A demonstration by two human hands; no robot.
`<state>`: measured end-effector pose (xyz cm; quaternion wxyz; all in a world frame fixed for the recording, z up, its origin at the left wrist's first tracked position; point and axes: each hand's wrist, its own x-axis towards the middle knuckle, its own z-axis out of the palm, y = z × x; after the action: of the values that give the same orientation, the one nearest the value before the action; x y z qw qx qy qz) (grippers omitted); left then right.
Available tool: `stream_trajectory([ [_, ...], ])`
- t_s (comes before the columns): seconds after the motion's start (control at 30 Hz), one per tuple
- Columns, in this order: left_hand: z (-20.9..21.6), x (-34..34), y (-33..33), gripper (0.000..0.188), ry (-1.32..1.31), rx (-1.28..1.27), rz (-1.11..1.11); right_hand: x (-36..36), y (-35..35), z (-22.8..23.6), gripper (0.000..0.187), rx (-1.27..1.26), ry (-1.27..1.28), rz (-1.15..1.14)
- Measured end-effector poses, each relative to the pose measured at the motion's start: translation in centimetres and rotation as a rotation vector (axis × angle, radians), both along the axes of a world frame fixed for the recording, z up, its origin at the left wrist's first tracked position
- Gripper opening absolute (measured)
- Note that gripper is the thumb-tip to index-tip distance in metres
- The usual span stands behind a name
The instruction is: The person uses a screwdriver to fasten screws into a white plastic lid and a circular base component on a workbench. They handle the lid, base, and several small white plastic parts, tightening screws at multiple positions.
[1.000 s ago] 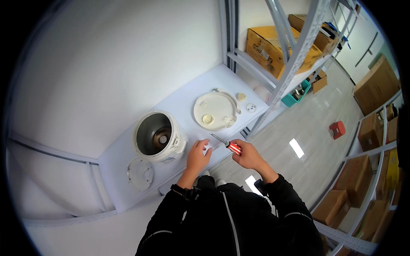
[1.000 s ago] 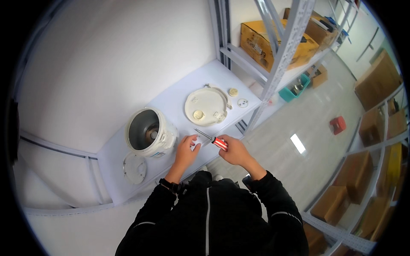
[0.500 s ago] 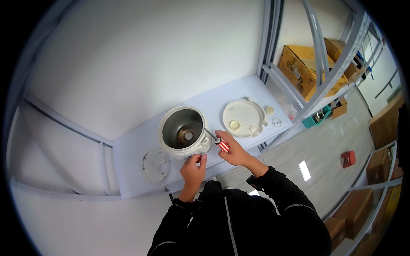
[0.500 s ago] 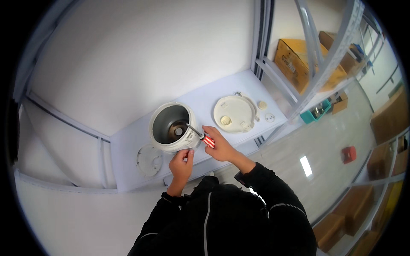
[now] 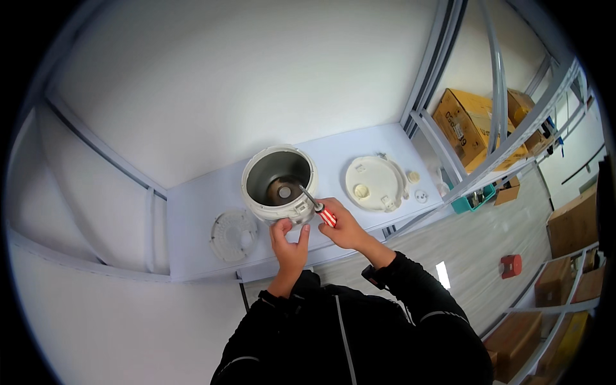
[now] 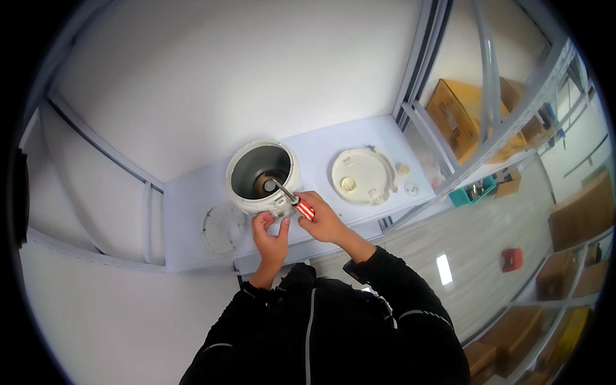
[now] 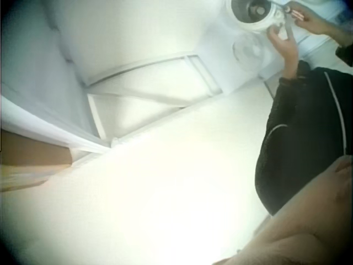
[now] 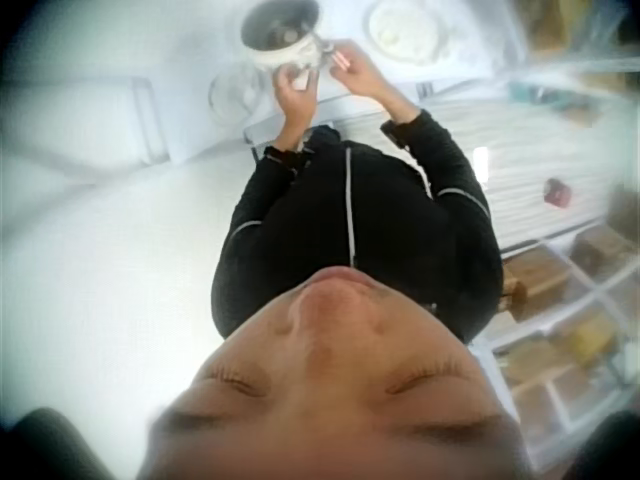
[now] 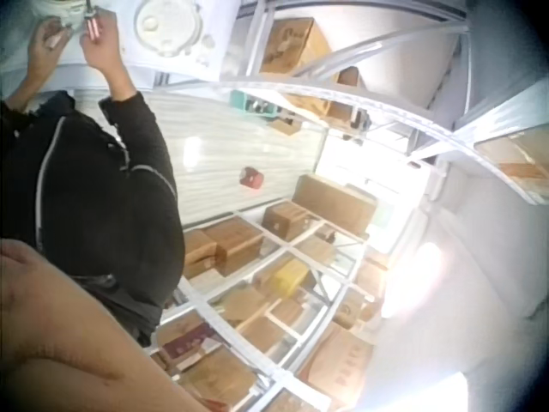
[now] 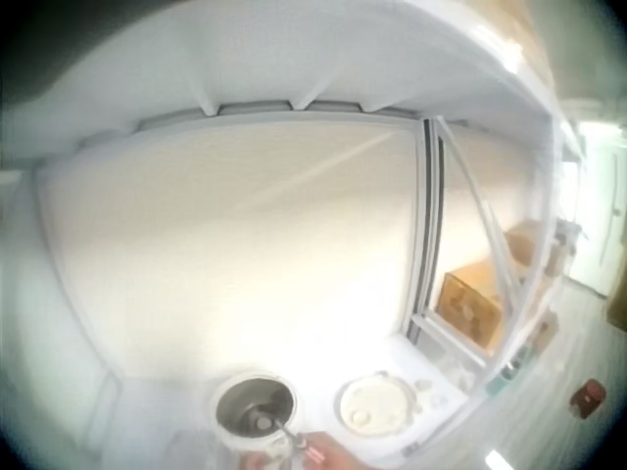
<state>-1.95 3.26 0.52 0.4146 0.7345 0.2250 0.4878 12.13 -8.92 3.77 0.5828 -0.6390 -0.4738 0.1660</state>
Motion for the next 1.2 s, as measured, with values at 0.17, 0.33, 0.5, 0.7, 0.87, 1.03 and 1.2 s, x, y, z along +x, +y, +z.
stream_trajectory([
  [0.17, -0.8, 0.0, 0.0, 0.047, -0.138, -0.160, 0.039, -1.1, 0.8, -0.2, 0.060, -0.023, 0.026, 0.046],
  [0.33, -0.7, -0.8, 1.1, 0.035, -0.085, -0.232, 0.030, -1.3, 1.3, -1.2, 0.047, -0.091, 0.136, -0.009],
  [0.5, -0.5, -1.6, 1.3, 0.030, -0.050, -0.270, -0.020, -1.5, 1.3, -1.6, 0.040, -0.088, 0.223, -0.036],
  [0.7, -0.7, -2.2, 1.9, 0.031, 0.059, 0.068, -0.067, -0.9, -0.7, -0.3, 0.037, -0.295, 0.218, -0.090],
  [0.87, -1.2, -1.2, 1.0, 0.027, 0.220, 0.385, -0.256, 0.4, -3.5, -3.9, 0.041, -0.259, 0.254, -0.105],
  [1.03, -3.1, 0.4, -0.2, 0.022, 0.349, 0.401, -0.388, 0.3, -5.8, -1.9, 0.043, -0.553, 0.201, -0.215],
  [1.2, -4.8, 1.5, -1.2, 0.019, 0.492, 0.356, -0.421, -0.2, -8.6, -3.2, 0.041, -0.452, 0.035, -0.334],
])
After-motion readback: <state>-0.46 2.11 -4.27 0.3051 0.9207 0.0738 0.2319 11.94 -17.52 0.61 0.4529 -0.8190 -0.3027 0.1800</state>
